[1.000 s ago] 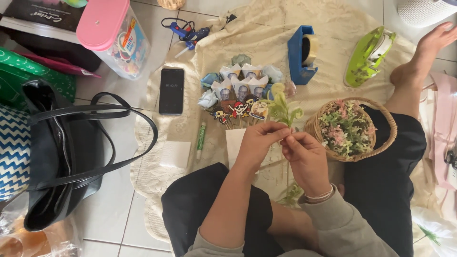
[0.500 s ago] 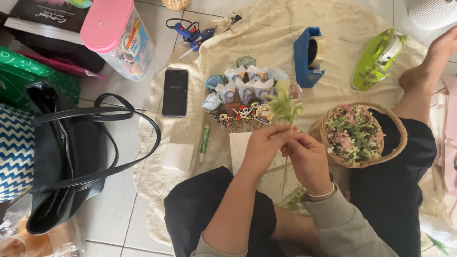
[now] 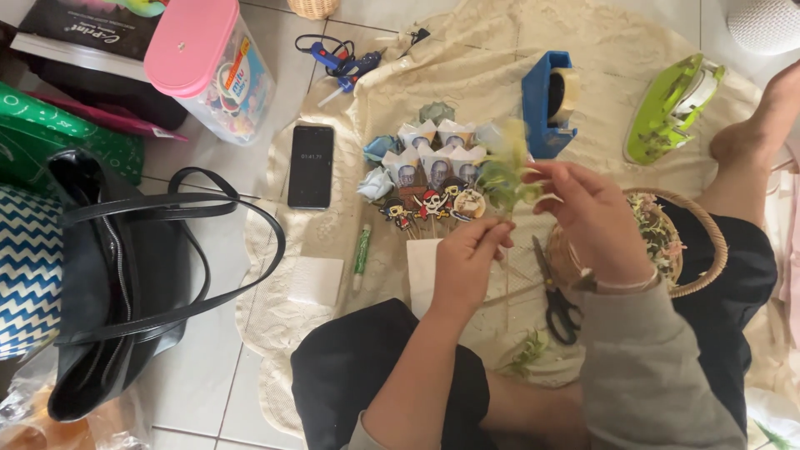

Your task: Arranging artificial flowers and decorative elements to create a bouquet

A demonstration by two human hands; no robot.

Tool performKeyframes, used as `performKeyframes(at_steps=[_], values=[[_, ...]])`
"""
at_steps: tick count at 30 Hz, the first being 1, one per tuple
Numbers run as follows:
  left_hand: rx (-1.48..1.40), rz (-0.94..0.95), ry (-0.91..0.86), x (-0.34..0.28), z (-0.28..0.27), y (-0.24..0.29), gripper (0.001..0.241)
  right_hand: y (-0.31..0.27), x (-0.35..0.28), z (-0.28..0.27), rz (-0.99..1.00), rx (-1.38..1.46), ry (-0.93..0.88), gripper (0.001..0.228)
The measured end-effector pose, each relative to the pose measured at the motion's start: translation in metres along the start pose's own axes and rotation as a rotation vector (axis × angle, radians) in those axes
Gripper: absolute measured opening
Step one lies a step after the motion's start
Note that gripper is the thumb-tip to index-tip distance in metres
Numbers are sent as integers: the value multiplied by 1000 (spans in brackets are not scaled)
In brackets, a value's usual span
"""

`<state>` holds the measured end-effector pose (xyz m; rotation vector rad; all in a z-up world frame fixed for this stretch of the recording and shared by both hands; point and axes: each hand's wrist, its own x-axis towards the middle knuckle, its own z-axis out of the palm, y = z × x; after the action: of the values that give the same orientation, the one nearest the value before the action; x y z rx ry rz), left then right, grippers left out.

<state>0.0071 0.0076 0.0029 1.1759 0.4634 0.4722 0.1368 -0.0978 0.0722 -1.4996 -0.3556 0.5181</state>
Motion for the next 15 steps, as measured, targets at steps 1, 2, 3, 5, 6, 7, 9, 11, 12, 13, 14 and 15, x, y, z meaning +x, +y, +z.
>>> performKeyframes(at_steps=[1,2,3,5,6,7,9,11,12,13,14,15], values=[[74,68,-3,-2,2,5,13,2,5,-5,2,42,-27,24],[148,139,-6,-3,3,11,12,4,11,-9,2,82,-54,23],[148,139,-8,-4,5,13,12,2,13,-11,1,83,-52,23],[199,214,19,-7,6,16,14,-1,15,-13,-2,82,-76,13],[199,215,20,-8,5,23,14,-10,14,-10,-2,82,-78,13],[216,226,-3,-10,5,30,14,-19,13,-8,47,137,-129,15],[234,236,-28,-13,5,40,16,-27,11,-7,97,194,-176,18],[303,294,-21,-16,7,46,18,-27,10,-8,126,225,-168,20],[304,299,-21,-16,8,45,18,-26,9,-9,122,226,-169,20],[280,289,-9,-17,9,44,19,-26,8,-10,117,247,-156,21],[254,280,3,-17,10,43,21,-26,7,-12,112,266,-144,21],[253,286,3,-17,10,43,21,-28,5,-7,107,265,-145,21]])
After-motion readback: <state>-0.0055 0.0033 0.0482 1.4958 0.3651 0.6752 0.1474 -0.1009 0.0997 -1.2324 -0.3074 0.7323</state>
